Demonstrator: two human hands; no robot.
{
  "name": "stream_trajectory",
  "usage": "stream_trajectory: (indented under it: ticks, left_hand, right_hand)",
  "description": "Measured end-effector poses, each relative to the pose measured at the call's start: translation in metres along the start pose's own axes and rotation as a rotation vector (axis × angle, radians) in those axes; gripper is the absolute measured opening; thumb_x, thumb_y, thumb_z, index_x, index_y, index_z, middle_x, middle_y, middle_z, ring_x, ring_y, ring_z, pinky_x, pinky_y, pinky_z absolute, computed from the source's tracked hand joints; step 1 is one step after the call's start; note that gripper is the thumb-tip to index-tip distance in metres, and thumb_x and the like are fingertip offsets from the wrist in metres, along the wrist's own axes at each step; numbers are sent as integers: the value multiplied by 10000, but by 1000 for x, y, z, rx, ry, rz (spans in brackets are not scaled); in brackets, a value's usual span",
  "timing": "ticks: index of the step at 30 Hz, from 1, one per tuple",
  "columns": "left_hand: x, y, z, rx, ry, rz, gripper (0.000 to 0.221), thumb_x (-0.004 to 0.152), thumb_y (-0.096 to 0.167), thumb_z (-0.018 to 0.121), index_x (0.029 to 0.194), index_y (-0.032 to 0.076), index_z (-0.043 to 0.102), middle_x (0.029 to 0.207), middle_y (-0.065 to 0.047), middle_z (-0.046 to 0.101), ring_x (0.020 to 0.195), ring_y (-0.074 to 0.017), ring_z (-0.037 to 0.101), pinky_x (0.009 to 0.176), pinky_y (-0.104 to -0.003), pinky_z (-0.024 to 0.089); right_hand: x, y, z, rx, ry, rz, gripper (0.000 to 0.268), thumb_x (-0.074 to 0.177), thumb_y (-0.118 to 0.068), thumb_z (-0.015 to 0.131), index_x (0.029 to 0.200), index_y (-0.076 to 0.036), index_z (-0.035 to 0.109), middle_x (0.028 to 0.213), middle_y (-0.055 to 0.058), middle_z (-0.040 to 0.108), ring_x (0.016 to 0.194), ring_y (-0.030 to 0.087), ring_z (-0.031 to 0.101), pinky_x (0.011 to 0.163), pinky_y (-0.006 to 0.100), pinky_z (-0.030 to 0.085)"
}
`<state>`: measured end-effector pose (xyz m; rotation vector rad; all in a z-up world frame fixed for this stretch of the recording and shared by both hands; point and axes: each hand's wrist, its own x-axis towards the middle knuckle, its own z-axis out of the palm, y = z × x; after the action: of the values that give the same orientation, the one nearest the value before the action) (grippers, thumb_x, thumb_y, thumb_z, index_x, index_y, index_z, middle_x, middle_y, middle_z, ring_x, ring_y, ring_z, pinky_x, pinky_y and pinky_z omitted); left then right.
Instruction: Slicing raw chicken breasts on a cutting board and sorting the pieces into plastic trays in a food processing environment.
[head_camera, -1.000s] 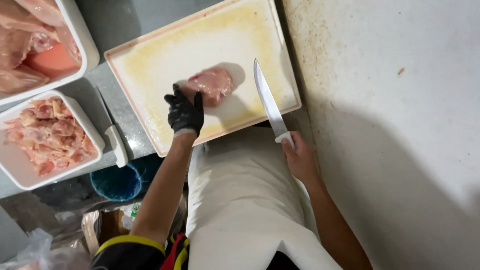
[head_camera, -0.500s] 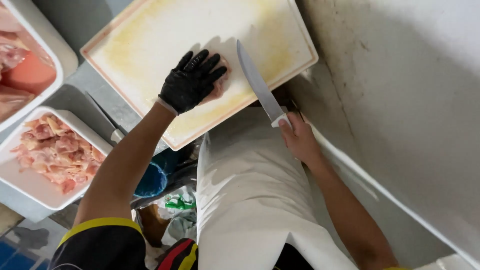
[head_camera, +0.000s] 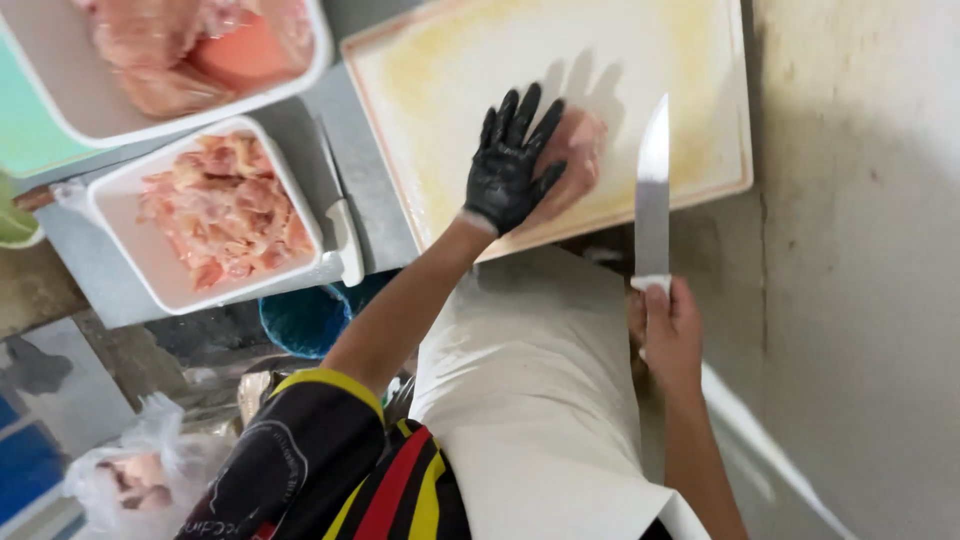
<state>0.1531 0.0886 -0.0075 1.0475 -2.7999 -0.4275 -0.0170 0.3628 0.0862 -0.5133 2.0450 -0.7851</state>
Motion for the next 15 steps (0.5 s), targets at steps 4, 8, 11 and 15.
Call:
stream_trajectory:
  ticks: [4, 8, 11, 15]
  left_hand:
    - [-83, -53, -38, -160, 205, -363, 626, 1072, 422, 578, 1632, 222, 384, 1700, -125, 354, 1576, -386, 327, 1270, -521, 318]
    - [-170, -85, -48, -99, 293, -602, 527, 981, 314, 649, 1471, 136, 571, 1542, -181, 537, 1415, -434, 489, 1164, -540, 430]
    - [-218, -73, -43, -13, 328, -798, 547, 970, 409, 627, 1452, 151, 603, 1512, -166, 576, 1353, -404, 543, 1088, -514, 483]
    - [-272, -48, -50, 13, 513, -903, 513, 974, 354, 619, 1423, 107, 604, 1386, -201, 648, 1214, -420, 624, 997, -550, 507]
  right_hand:
    - [15, -36, -9, 100, -101, -29, 178, 1061, -270, 583, 1083, -94, 600, 678, 11, 493, 538, 112, 430, 478, 313, 348]
    - [41, -72, -8, -70, -209, -34, 285, 858, -190, 820, 1009, -61, 615, 650, 24, 502, 522, 142, 432, 471, 343, 371]
    - [62, -99, 0, -107, -348, -156, 234, 890, -118, 781, 885, -48, 557, 607, 55, 446, 428, 155, 348, 385, 343, 292]
    - [81, -146, 20, -204, -478, -225, 155, 880, -134, 729, 982, -24, 689, 558, 74, 381, 429, 172, 325, 420, 333, 272]
